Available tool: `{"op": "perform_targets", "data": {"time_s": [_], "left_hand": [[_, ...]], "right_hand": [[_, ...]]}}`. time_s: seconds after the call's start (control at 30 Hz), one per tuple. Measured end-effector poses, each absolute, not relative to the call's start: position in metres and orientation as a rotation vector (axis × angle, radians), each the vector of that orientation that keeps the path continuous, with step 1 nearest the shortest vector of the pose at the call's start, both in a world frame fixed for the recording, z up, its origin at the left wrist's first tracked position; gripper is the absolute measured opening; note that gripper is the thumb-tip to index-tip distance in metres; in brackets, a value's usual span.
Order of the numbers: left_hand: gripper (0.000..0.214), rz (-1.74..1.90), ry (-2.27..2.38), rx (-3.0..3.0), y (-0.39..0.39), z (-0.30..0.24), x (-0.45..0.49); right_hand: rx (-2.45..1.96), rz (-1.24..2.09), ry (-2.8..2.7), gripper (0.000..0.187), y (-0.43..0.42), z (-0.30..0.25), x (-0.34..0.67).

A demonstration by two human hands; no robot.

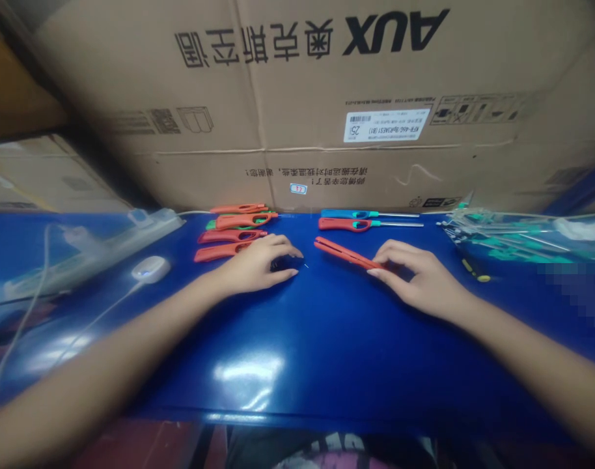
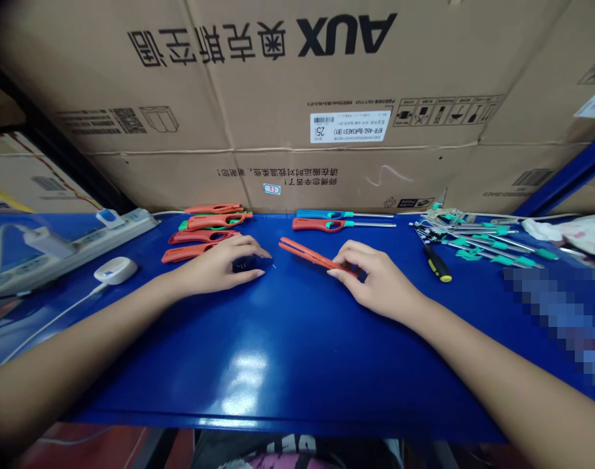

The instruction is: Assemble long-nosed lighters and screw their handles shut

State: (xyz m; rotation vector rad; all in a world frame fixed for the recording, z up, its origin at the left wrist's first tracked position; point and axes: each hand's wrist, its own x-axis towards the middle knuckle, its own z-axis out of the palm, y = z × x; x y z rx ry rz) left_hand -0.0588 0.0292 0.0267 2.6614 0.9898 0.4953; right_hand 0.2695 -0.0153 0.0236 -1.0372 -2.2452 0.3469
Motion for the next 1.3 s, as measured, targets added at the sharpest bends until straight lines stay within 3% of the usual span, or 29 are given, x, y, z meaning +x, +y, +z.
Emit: {"op": "perform_targets", "data": {"time_s": [0.3, 0.67, 1.1, 1.3], "left_hand": [[0.011, 0.691, 1.151, 2.612, 0.03, 0.005, -0.036], [0.007, 0.454, 1.111, 2.553, 0.058, 0.03, -0.086], [0.024, 0.571, 1.107, 2.521, 0.042, 0.038, -0.073], [0.051, 0.48, 0.891, 2.487, -0.001, 0.031, -0.025]], "right_hand": [[-0.994, 0.256, -2.463, 0.013, -0.018, 0.019, 0.269], [-0.84, 0.407, -2.679, 0.016, -0.018, 0.027, 0.272], [-0.924, 0.349, -2.765, 0.021, -0.024, 0.033, 0.275], [-0.883, 0.278, -2.808, 0.021, -0.026, 0.038, 0.274]]}}
